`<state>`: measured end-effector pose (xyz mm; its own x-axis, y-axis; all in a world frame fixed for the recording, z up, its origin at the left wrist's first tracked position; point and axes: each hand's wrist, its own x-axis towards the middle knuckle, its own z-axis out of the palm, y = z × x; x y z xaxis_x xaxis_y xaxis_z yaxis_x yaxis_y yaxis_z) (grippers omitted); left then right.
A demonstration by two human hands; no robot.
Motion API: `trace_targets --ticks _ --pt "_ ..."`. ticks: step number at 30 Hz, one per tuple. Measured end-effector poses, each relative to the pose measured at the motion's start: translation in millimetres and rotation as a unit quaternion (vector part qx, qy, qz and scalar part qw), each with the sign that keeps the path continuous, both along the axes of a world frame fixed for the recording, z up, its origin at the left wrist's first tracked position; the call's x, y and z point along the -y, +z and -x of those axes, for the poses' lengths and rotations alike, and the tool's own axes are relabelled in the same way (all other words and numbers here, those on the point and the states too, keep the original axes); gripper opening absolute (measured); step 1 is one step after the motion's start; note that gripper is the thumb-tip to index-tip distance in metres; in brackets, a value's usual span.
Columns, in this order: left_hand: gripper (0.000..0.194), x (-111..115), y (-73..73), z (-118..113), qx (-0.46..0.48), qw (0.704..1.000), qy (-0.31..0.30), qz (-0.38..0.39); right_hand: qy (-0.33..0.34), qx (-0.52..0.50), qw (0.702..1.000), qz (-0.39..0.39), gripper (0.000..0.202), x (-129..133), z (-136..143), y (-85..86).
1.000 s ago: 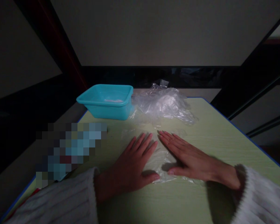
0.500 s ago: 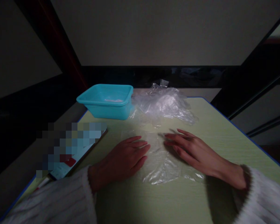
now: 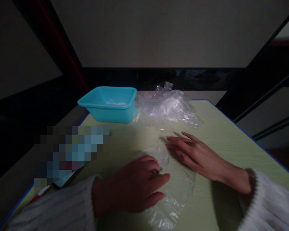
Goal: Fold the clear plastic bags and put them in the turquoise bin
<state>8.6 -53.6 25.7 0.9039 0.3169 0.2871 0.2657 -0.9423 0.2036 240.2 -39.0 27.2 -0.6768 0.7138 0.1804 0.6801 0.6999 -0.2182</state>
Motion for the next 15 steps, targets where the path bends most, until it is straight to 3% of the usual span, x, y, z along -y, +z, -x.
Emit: trace_targets --ticks 9,15 --pt "0.039 6.5 4.6 -4.9 -0.069 0.994 -0.067 0.053 0.050 0.015 0.998 0.034 0.041 2.7 7.6 1.3" --pt "0.044 10.7 -0.1 -10.2 -0.053 0.990 -0.113 0.070 0.088 0.008 0.994 0.065 0.046 4.6 11.2 0.5"
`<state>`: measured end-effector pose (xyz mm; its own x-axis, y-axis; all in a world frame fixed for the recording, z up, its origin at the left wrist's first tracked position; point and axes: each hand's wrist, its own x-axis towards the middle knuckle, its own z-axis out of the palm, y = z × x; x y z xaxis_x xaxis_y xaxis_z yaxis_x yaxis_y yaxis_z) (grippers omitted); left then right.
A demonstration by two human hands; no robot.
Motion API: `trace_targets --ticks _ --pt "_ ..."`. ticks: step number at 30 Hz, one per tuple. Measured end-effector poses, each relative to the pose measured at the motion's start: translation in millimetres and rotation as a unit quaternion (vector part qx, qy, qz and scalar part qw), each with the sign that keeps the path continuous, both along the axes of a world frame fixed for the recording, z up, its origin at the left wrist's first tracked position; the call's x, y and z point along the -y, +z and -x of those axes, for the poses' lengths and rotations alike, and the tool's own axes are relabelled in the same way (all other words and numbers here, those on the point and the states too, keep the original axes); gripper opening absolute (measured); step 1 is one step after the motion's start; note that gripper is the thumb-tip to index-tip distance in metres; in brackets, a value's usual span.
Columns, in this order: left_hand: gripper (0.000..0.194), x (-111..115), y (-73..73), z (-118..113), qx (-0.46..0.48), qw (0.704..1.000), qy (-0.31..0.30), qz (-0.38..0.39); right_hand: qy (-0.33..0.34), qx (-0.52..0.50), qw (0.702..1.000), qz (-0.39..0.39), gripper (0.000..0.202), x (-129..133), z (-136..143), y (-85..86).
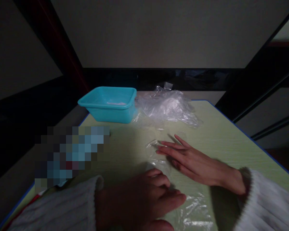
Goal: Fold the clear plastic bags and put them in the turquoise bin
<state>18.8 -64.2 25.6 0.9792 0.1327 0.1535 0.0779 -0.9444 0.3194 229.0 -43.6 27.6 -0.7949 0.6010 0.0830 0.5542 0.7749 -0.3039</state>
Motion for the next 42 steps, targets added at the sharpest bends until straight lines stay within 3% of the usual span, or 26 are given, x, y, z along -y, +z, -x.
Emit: trace_targets --ticks 5,9,11,15,23,31,40,41,42 --pt "0.031 -0.8 -1.5 1.8 0.055 0.998 0.005 -0.008 0.007 -0.051 0.999 0.004 0.043 0.6 -5.6 3.0" --pt "0.023 -14.5 -6.0 12.0 0.175 0.974 0.136 -0.049 0.033 -0.116 0.993 -0.002 0.041 1.4 -12.7 6.6" --pt "0.021 -23.4 -10.9 17.1 0.201 0.960 0.191 -0.033 0.042 -0.125 0.991 0.002 0.041 2.2 -13.0 7.3" --pt "0.017 -34.7 -19.0 21.7 0.202 0.950 0.236 0.013 0.049 -0.117 0.992 0.020 0.038 3.2 -9.1 8.0" --pt "0.021 -36.9 -19.5 21.1 0.173 0.951 0.250 0.054 0.039 -0.105 0.993 0.038 0.033 2.2 -13.3 9.6" --pt "0.018 -36.5 -19.3 20.5 0.193 0.946 0.252 0.065 0.048 -0.114 0.992 0.000 0.025 5.8 -13.9 12.3" --pt "0.019 -35.8 -14.5 20.6 0.207 0.928 0.274 0.144 0.168 -0.006 0.986 0.006 0.016 46.0 2.2 13.4" --pt "0.019 -35.8 -14.1 20.5 0.209 0.928 0.270 0.151 0.170 -0.020 0.985 0.009 0.018 51.2 0.9 13.4" --pt "0.018 -35.7 -13.9 20.2 0.211 0.928 0.265 0.157 0.129 -0.021 0.991 0.024 0.021 55.9 -0.8 13.5"
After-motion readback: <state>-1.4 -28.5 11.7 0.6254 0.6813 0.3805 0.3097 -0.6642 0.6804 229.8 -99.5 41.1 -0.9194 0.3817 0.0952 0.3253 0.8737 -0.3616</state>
